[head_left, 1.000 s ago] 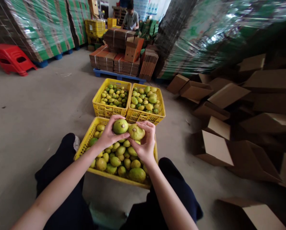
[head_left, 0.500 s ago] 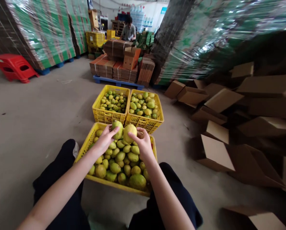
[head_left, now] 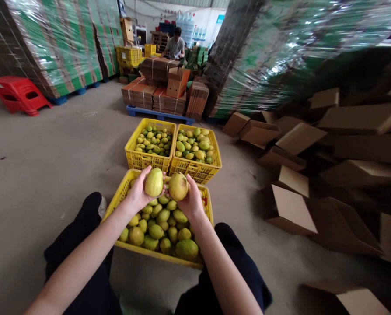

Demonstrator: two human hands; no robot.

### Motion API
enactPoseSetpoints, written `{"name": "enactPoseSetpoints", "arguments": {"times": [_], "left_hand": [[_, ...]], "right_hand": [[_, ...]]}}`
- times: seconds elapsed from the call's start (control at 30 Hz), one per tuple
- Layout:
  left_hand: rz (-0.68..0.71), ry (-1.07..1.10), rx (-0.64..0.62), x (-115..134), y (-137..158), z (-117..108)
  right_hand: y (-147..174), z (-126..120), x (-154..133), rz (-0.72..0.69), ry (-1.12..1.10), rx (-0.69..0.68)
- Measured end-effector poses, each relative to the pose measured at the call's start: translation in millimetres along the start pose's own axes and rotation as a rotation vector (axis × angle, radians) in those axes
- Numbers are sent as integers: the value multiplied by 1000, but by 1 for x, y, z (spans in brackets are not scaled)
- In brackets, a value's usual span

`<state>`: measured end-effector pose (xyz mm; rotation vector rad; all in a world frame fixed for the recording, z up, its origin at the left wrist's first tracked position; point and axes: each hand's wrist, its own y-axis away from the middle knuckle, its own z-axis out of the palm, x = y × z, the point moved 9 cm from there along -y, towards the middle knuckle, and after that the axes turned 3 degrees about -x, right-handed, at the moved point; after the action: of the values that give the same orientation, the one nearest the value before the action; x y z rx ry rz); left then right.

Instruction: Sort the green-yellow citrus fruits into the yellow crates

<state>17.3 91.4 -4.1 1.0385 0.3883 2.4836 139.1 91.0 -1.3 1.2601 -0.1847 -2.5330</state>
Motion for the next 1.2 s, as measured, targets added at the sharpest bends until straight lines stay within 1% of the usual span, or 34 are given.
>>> {"name": "enactPoseSetpoints", "arguments": {"times": [0.1,0.2,0.33,0.6,0.73,0.93,1.07,1.2], "left_hand": [[-65,115,-34,-5,4,5],[-121,213,-77,-9,6,10],[-122,184,-138,-9,8,16],[-63,127,-261,-3,9,21],[-73,118,-255,-4,8,21],[-92,167,-222,-3,8,20],[-94,172,-191,-2,9,18],[-91,159,-169,-2,9,17]], "right_hand": [[1,1,3,11,-52,-16],[1,4,6,51,-143,-52],[0,11,7,70,-212,-115],[4,15,0,19,-262,-162],[7,19,-3,-21,-217,-226],[13,25,-11,-137,-105,-272],[14,26,-8,-144,-38,-260],[14,24,-7,-136,-32,-245]]}}
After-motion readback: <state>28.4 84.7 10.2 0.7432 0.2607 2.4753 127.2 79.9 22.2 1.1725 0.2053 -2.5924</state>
